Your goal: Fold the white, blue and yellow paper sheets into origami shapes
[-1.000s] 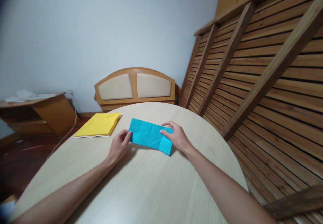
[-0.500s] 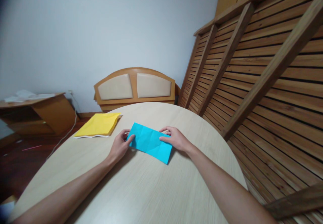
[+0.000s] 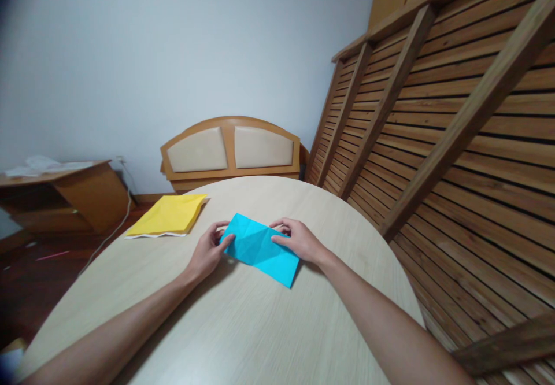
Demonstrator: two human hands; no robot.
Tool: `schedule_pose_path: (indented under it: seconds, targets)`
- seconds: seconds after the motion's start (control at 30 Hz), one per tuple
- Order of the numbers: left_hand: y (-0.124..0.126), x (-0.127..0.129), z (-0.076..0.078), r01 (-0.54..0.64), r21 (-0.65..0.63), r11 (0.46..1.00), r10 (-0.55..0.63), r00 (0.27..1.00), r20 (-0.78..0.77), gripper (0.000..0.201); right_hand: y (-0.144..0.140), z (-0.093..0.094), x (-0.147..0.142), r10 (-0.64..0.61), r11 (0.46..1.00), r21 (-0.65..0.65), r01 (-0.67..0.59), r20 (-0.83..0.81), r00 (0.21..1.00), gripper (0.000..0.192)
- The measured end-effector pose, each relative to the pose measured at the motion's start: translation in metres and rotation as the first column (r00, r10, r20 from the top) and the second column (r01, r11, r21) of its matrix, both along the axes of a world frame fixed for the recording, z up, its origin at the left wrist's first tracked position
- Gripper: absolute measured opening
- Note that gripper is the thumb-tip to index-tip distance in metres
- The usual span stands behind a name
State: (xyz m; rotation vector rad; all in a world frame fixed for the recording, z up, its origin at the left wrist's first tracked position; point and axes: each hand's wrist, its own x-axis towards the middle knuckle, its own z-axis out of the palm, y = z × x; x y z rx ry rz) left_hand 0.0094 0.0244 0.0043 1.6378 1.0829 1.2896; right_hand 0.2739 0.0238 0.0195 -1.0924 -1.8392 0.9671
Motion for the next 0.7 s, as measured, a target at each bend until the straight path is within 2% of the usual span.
schedule_pose_path:
  seconds: [0.07,0.2,0.27,0.4,0.47,0.6,0.7]
  targets:
    - [0.0003,-0.0005,0.0008,-0.006,0.012,1.000,0.006,1.000,0.012,0.051,-0.0010,0.0011,0.0008,-0.005,1.000,-0.011,0.005,0.001,1.000,0.040]
    - [0.0024,-0.0032,0.0016,-0.064,0.038,0.997,0.062,0.996,0.059,0.052,-0.0030,0.0029,0.0022,0.038,0.991,-0.124,-0.043,-0.044,0.998,0.049]
    - [0.0039,-0.0051,0.0015,-0.087,0.044,0.995,0.083,0.993,0.083,0.053,-0.0024,0.0033,0.0027,0.011,0.994,-0.112,-0.016,-0.042,0.999,0.050]
    - [0.0061,-0.0077,0.0005,-0.107,0.065,0.992,0.102,0.991,0.083,0.054,0.0016,0.0039,0.0041,-0.087,0.996,-0.004,0.087,-0.022,0.996,0.041]
    - [0.0064,-0.0080,0.0002,-0.123,0.086,0.989,0.120,0.992,0.039,0.048,0.0035,0.0046,0.0049,-0.146,0.986,0.077,0.146,-0.012,0.989,0.033]
    - [0.0049,-0.0074,0.0008,-0.100,0.151,0.984,0.111,0.991,-0.070,0.030,0.0039,0.0073,0.0057,-0.263,0.935,0.249,0.254,0.004,0.965,0.018]
    - [0.0024,-0.0067,0.0027,-0.069,0.194,0.979,0.089,0.991,-0.098,0.025,0.0025,0.0102,0.0067,-0.292,0.896,0.350,0.273,0.002,0.956,0.013]
